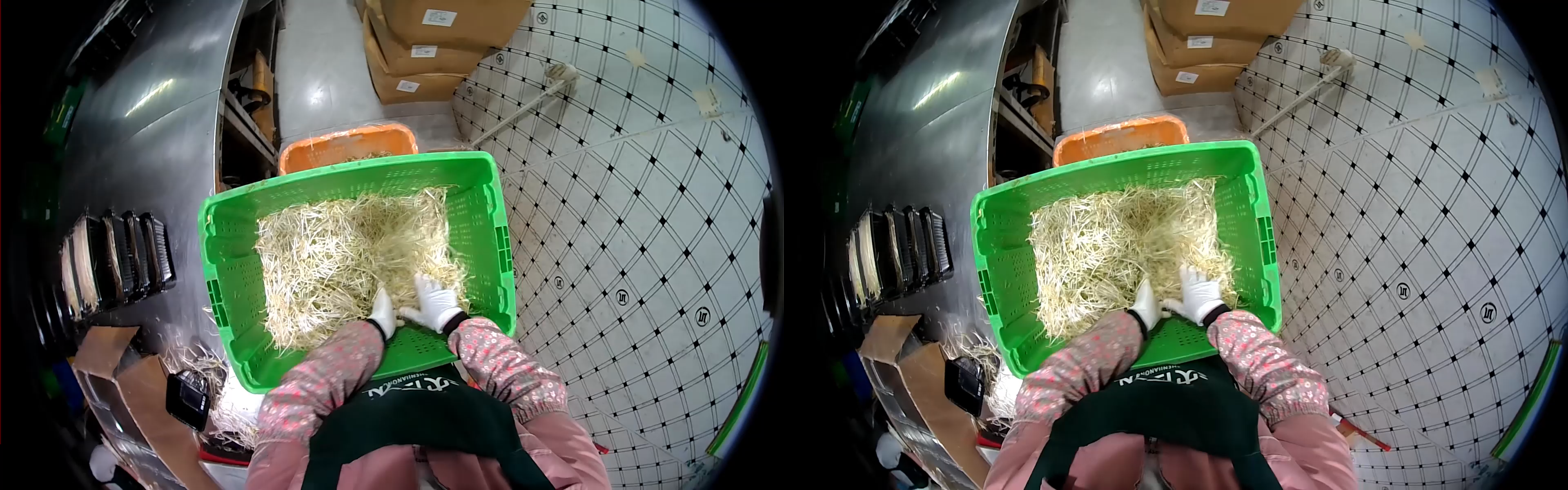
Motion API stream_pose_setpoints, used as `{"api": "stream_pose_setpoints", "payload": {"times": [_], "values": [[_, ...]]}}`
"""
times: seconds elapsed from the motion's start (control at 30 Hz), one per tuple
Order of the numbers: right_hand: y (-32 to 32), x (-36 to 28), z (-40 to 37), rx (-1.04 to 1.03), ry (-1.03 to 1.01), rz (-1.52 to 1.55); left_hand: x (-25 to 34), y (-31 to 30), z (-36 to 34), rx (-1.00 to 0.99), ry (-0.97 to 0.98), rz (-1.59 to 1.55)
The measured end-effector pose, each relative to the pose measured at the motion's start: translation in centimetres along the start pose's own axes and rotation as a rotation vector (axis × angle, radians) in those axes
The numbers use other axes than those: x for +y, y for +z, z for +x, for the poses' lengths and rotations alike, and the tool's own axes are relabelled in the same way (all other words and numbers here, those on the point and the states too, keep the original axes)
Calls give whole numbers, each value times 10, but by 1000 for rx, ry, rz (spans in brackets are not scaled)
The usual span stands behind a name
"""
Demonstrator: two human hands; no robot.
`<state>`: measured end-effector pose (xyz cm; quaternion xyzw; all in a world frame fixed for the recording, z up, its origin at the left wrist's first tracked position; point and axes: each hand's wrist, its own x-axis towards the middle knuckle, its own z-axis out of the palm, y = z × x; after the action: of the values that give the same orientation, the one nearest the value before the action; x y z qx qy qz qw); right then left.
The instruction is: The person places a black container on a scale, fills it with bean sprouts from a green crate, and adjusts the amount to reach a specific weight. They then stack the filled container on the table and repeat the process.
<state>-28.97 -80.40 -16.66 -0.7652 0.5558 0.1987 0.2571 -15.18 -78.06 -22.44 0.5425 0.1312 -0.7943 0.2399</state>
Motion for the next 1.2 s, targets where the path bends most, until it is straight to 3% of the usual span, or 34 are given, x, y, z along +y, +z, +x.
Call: {"api": "stream_pose_setpoints", "payload": {"times": [0.03,0.1,0.17,0.27,0.3,0.37,0.43,0.5,0.6,0.73,0.83,0.9,0.97,1.03,1.1,1.17,1.2], "values": [[-2,-6,0,-77,-63,-46,3,-3,-10,123,1,62],[-29,-2,-2,-61,-42,-12,10,-27,-24,6,-26,45],[-66,21,3,-355,-52,298,19,-42,-58,-70,45,198],[-51,60,36,-39,145,788,22,-68,-82,-61,171,230],[-35,69,59,103,220,744,24,-75,-88,-100,198,222],[-28,70,94,150,256,670,24,-86,-94,-81,240,107],[-15,57,113,-69,425,592,29,-102,-97,-150,315,9],[-29,20,101,-253,391,401,38,-109,-111,-139,415,-52],[-20,5,95,-190,348,299,44,-131,-122,-88,512,-149],[6,53,115,74,292,554,50,-157,-128,-13,574,-156],[12,75,122,150,407,607,61,-159,-145,86,618,-85],[9,85,111,163,260,1249,64,-166,-146,121,645,-70],[-28,70,84,242,87,1534,68,-175,-141,104,645,-65],[-74,39,55,162,-44,1640,74,-175,-138,76,592,-69],[-110,-13,36,1,-40,1437,75,-179,-121,38,584,-26],[-84,-59,39,45,-249,1361,77,-184,-97,78,526,19],[-64,-74,46,79,-267,1113,79,-182,-92,143,512,104]]}}
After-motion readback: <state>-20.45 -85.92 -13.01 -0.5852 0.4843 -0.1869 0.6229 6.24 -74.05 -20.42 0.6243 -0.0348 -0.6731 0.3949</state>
